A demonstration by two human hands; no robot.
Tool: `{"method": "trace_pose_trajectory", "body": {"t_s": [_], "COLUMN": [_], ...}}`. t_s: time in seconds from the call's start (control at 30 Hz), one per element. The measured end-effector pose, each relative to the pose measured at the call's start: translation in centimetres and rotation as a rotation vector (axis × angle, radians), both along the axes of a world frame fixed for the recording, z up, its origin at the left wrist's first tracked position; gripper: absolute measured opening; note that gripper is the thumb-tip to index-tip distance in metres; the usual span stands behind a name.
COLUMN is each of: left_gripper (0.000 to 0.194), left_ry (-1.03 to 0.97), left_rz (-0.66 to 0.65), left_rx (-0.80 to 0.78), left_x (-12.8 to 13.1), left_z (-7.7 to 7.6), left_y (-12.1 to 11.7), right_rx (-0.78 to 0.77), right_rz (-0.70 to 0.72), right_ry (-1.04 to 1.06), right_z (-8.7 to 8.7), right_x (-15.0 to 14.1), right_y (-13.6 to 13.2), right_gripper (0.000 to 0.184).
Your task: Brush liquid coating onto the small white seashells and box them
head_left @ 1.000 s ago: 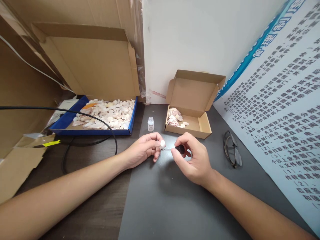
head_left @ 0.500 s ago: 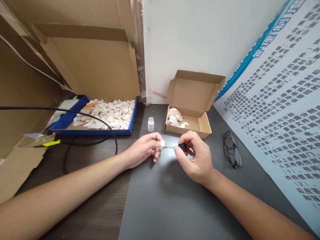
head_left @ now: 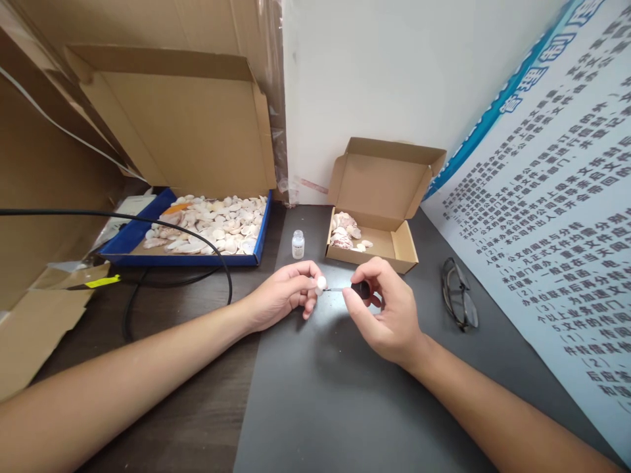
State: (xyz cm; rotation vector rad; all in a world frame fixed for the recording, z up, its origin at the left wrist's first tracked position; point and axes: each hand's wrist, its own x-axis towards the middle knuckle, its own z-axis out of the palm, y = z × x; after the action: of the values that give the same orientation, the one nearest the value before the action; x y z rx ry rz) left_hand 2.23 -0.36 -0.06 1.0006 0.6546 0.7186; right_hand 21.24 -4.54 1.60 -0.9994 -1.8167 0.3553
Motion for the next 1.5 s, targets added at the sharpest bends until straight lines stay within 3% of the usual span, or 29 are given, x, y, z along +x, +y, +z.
{"method": "trace_pose_trajectory", "body": {"t_s": [1.23, 1.33, 1.5], "left_gripper": [0.012, 0.012, 0.013], "left_ry": [0.005, 0.009, 0.007], "left_rz": [0.005, 0.008, 0.006], "left_rx": [-0.013, -0.009, -0.009], "left_x": [0.06, 0.09, 0.13], "left_z": [0.1, 0.14, 0.17], "left_y": [-0.01, -0.03, -0.04], "right_rx": [-0.073, -0.096, -0.046], "right_rz": [-0.044, 0.01, -0.021], "right_ry": [0.052, -0.003, 0.031], "right_z": [0.0, 0.06, 0.13], "right_x": [0.21, 0.23, 0.16], "right_y": [0.2, 0.13, 0.06], "right_gripper": [0.012, 0.012, 0.01]}}
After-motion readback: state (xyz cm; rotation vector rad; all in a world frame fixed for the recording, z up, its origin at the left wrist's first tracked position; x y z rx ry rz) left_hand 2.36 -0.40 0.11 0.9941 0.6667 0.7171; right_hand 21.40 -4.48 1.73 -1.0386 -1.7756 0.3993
